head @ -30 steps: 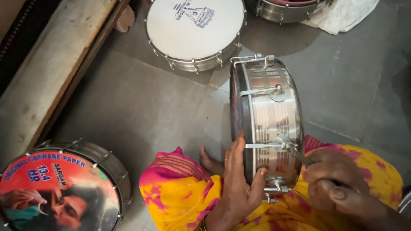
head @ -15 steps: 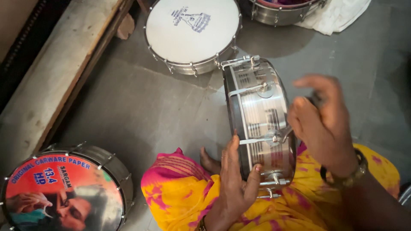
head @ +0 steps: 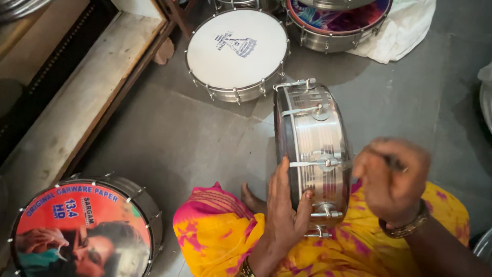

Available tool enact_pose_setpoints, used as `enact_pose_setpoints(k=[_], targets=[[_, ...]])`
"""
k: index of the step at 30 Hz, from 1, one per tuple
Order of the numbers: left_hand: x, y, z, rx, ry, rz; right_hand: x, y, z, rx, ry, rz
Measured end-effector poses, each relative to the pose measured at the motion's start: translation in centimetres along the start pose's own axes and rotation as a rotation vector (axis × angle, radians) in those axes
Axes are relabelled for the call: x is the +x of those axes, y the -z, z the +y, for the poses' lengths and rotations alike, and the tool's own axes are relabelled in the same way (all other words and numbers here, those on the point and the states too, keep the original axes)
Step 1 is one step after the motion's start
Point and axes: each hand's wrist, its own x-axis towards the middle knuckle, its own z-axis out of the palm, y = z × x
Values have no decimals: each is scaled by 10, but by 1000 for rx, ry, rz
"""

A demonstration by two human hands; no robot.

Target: The person tightens screws on the rim of a snare drum using a drum key, repeatedly turning the key and moving between different lugs around the drum's perimeter.

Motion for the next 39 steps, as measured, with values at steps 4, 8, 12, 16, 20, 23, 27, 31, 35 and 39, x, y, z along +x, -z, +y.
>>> enact_pose_setpoints(k=[4, 8, 12, 16, 20, 23, 27, 31, 35, 39], targets=[[-1, 0, -3, -12, 6, -12, -23, -1, 24, -21, 110, -95], [-2, 4, -2, -44, 10, -37, -25, -7, 23, 97, 148, -5], [1, 8, -4, -92, 31, -73, -9, -2, 0, -36, -84, -61], [2, 14, -9, -94, 6, -111, 13, -7, -14, -37, -291, 16], [0, 14, -9, -92, 16, -127, 38, -9, -11, 5, -447, -46], [2, 13, -5, -93, 43, -119, 50, -9, -7, 152, -566, -75], [6, 14, -1, -103, 56, -108, 54, -12, -4, 198, -616, -75], [16, 26, 6, -132, 99, -126, 49, -13, -1, 302, -616, -81], [30, 38, 19, -61, 60, -66, 35, -19, -6, 327, -545, -125], [55, 32, 18, 39, -31, 31, 29, -24, -7, 346, -533, -152]])
